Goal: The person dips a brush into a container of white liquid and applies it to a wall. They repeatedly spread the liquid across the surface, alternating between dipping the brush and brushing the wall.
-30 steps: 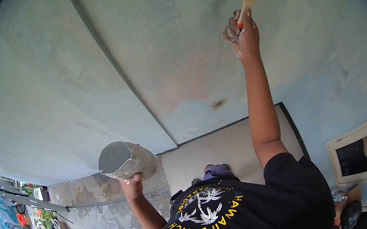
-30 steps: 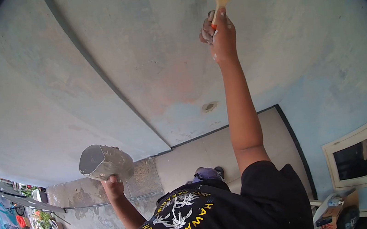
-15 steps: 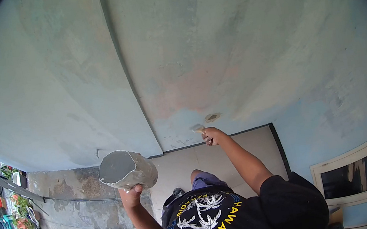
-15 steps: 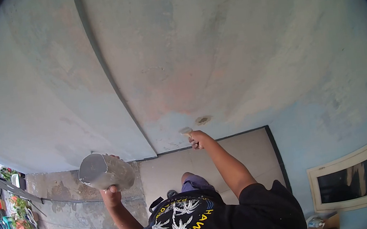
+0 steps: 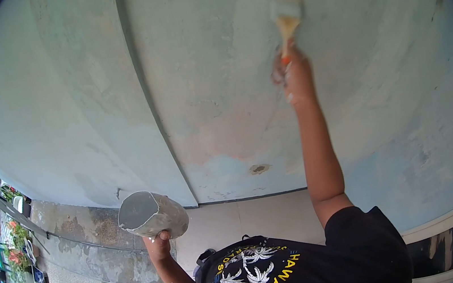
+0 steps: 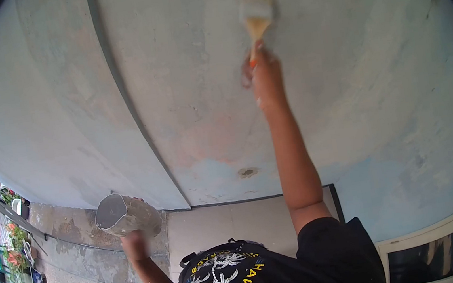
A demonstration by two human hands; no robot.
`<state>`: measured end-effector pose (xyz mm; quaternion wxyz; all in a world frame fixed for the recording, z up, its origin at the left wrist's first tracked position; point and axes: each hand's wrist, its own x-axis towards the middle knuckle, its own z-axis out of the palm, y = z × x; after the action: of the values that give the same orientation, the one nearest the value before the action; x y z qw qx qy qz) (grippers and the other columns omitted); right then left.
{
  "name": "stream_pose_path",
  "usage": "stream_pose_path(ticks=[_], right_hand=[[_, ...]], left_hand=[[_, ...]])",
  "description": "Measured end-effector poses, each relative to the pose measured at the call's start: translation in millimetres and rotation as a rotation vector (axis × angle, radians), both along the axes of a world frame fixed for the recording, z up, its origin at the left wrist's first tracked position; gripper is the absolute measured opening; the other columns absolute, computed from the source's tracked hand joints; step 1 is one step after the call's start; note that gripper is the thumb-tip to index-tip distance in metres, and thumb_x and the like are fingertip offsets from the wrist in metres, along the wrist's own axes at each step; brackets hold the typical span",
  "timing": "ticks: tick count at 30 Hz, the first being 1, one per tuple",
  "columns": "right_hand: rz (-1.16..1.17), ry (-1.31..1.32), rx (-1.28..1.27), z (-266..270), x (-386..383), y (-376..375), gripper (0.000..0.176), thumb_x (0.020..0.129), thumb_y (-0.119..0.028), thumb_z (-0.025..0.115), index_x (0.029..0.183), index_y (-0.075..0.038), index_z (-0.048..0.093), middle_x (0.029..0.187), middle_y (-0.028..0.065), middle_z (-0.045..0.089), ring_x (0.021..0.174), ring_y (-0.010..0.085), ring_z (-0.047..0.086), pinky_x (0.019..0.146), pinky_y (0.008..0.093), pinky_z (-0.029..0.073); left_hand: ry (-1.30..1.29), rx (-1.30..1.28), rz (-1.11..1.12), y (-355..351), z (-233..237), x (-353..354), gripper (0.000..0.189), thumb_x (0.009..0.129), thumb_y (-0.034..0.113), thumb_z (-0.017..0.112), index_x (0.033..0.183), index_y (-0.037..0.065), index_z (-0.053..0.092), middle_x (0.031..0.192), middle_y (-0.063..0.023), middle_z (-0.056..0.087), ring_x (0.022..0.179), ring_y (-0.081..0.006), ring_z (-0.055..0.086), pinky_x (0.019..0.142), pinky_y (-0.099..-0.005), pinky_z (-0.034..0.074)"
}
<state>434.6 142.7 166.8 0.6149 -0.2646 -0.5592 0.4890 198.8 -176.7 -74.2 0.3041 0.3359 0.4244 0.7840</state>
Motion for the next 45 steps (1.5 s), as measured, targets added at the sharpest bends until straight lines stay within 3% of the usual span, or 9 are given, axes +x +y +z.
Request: stream_pose_path(ticks=[9, 18, 21, 24, 29, 35, 39, 41, 45], right_hand=[[0.424, -0.158, -1.138, -181.7, -52.5, -75.3, 0.038, 0.102, -0.043, 0.038, 0.081, -0.013, 0.046, 0.056, -0.0034, 0.037, 0.041, 0.0103, 0.027, 0.042, 0.0281, 0.027], [0.792, 0.024, -0.569, 196.7, -63.3, -28.8, 0.019, 0.097, -0.023, 0.048, 0.083, -0.010, 0.047, 0.057, -0.0052, 0.032, 0.044, 0.0076, 0.025, 0.046, 0.0245, 0.023], [0.527, 0.133, 0.100, 275.2, -86.4, -29.6, 0.021, 0.099, -0.027, 0.046, 0.084, -0.012, 0.044, 0.058, -0.0048, 0.032, 0.045, 0.0073, 0.023, 0.048, 0.0247, 0.023], [0.569, 0.257, 0.027, 301.6, -112.4, 24.6, 0.028, 0.101, -0.036, 0.046, 0.083, -0.014, 0.042, 0.058, -0.0040, 0.032, 0.045, 0.0073, 0.026, 0.046, 0.0275, 0.024], [0.591, -0.206, -0.364, 124.9, -137.5, 51.6, 0.030, 0.099, -0.041, 0.050, 0.083, -0.016, 0.047, 0.058, -0.0024, 0.041, 0.045, 0.0111, 0.036, 0.042, 0.0293, 0.031], [0.726, -0.186, -1.471, -104.1, -119.0, 27.7, 0.033, 0.097, -0.034, 0.049, 0.070, -0.015, 0.045, 0.054, -0.0037, 0.032, 0.041, 0.0127, 0.026, 0.042, 0.0297, 0.024], [0.624, -0.252, -0.991, 53.0, -145.3, 49.1, 0.028, 0.094, -0.022, 0.048, 0.067, -0.015, 0.043, 0.056, -0.0027, 0.034, 0.042, 0.0133, 0.026, 0.044, 0.0298, 0.025], [1.004, -0.017, -0.770, 153.5, -147.2, 75.7, 0.027, 0.096, -0.026, 0.051, 0.074, -0.014, 0.043, 0.059, -0.0034, 0.033, 0.045, 0.0107, 0.026, 0.045, 0.0281, 0.024], [0.710, 0.256, 0.067, 290.7, -160.9, 71.9, 0.028, 0.101, -0.032, 0.046, 0.080, -0.014, 0.041, 0.058, -0.0041, 0.029, 0.045, 0.0087, 0.021, 0.047, 0.0270, 0.020]], left_hand=[[-0.090, -0.001, 0.060, -13.8, 108.7, 19.9, 0.109, 0.059, 0.056, 0.087, 0.138, 0.000, 0.036, 0.127, -0.0105, 0.051, 0.116, -0.0249, 0.051, 0.098, -0.0407, 0.042], [-0.129, -0.094, 0.246, -23.1, 148.6, 60.4, 0.108, 0.062, 0.057, 0.084, 0.140, 0.002, 0.034, 0.129, -0.0114, 0.049, 0.118, -0.0288, 0.050, 0.099, -0.0456, 0.041], [-0.099, -0.120, 0.283, -28.9, 176.0, 73.2, 0.110, 0.061, 0.059, 0.084, 0.140, 0.003, 0.034, 0.129, -0.0107, 0.049, 0.118, -0.0281, 0.049, 0.098, -0.0452, 0.041], [-0.107, -0.164, 0.336, -12.3, 175.0, 67.0, 0.108, 0.062, 0.058, 0.084, 0.140, 0.003, 0.033, 0.129, -0.0103, 0.049, 0.119, -0.0280, 0.048, 0.098, -0.0449, 0.041], [-0.140, -0.126, 0.413, -0.7, 207.4, 80.7, 0.108, 0.058, 0.063, 0.084, 0.134, -0.001, 0.041, 0.123, -0.0094, 0.054, 0.112, -0.0227, 0.052, 0.093, -0.0386, 0.044], [-0.107, -0.186, 0.429, -2.1, 242.3, 86.1, 0.104, 0.059, 0.062, 0.084, 0.131, -0.002, 0.045, 0.121, -0.0099, 0.055, 0.110, -0.0231, 0.054, 0.092, -0.0383, 0.044], [-0.148, -0.139, 0.471, 5.5, 257.3, 91.4, 0.103, 0.059, 0.061, 0.085, 0.130, -0.002, 0.046, 0.120, -0.0103, 0.056, 0.111, -0.0232, 0.054, 0.093, -0.0386, 0.044], [-0.141, -0.169, 0.496, -0.8, 257.2, 97.5, 0.104, 0.059, 0.061, 0.085, 0.131, -0.002, 0.045, 0.121, -0.0101, 0.055, 0.111, -0.0235, 0.054, 0.093, -0.0388, 0.044], [-0.107, -0.176, 0.544, 14.1, 255.9, 97.6, 0.107, 0.059, 0.063, 0.084, 0.132, -0.002, 0.043, 0.122, -0.0098, 0.055, 0.113, -0.0241, 0.053, 0.094, -0.0394, 0.044]])
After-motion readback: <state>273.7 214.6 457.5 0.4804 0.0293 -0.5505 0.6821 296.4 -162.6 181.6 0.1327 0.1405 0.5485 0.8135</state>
